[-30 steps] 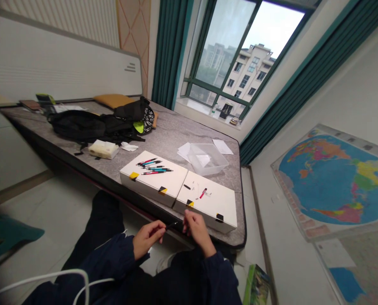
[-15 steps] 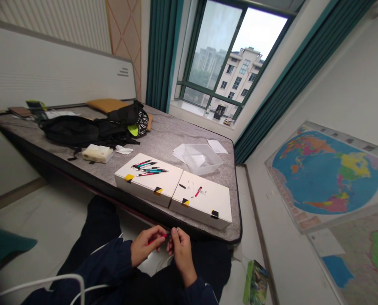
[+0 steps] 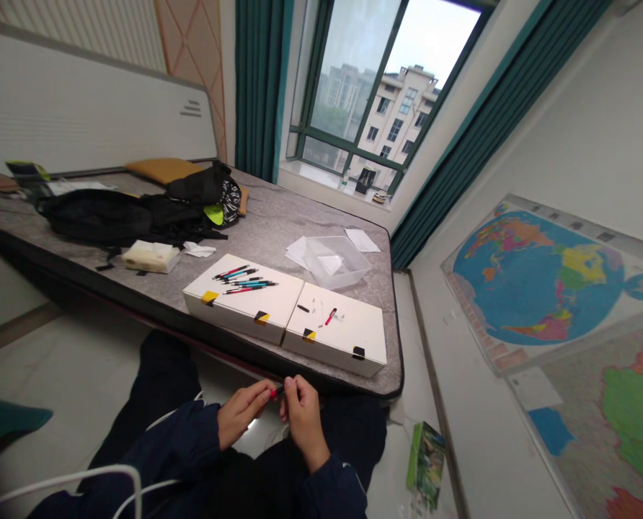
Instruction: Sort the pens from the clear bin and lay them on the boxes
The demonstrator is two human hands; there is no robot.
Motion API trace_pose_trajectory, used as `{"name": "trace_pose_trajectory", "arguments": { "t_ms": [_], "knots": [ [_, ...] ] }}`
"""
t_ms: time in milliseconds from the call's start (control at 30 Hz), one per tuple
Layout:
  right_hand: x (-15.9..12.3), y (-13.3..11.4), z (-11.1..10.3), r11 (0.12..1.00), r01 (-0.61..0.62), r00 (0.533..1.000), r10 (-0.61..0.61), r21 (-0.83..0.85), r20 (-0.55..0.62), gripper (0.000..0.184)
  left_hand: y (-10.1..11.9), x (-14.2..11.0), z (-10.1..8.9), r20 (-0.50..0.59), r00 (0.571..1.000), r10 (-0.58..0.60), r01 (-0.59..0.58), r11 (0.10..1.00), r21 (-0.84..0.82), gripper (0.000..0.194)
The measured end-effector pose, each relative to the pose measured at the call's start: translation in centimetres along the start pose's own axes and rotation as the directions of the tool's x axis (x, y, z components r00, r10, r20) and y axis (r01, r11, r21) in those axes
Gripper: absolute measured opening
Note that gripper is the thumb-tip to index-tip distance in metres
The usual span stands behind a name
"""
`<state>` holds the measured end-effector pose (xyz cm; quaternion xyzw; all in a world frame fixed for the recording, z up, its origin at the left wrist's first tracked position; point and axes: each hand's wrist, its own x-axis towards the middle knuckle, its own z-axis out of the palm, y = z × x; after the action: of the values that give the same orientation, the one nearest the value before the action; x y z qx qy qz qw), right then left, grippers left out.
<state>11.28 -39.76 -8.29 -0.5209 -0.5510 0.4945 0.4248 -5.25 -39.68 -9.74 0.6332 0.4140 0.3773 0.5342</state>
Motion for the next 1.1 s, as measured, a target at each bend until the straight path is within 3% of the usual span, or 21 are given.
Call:
{"name": "trace_pose_trajectory", "arguments": {
  "t_ms": [233,467,600,900,1100],
  "knots": [
    [0.2,-0.2,-0.6,0.999,-0.020,0.998,0.018,0.025,0.059,0.049,0.3,-0.1,0.1,0.042,0.998,-0.037,0.041,0.995,-0.090,0.045],
    [-0.6,-0.7,-0.9,0.999,-0.035,0.998,0.036,-0.031,0.049,0.050,1.2,-0.1,0.1,0.073,0.995,0.065,-0.065,0.998,-0.006,0.040],
    [-0.9,-0.9,-1.4,0.999,0.014,0.999,-0.012,-0.037,0.051,0.044,1.4,-0.2,0.1,0.099,0.993,0.065,-0.066,0.998,0.010,0.042],
    [-1.0,-1.8,-1.3,0.991,0.025,0.999,-0.018,-0.130,0.050,0.046,1.1,-0.5,0.3,0.025,0.997,0.078,-0.080,0.993,0.091,0.030],
    [-1.3,-1.9,-1.8,0.992,0.041,0.998,-0.035,-0.116,0.059,0.046,1.5,-0.3,0.9,0.097,0.993,0.062,-0.067,0.996,0.057,0.037]
  ]
}}
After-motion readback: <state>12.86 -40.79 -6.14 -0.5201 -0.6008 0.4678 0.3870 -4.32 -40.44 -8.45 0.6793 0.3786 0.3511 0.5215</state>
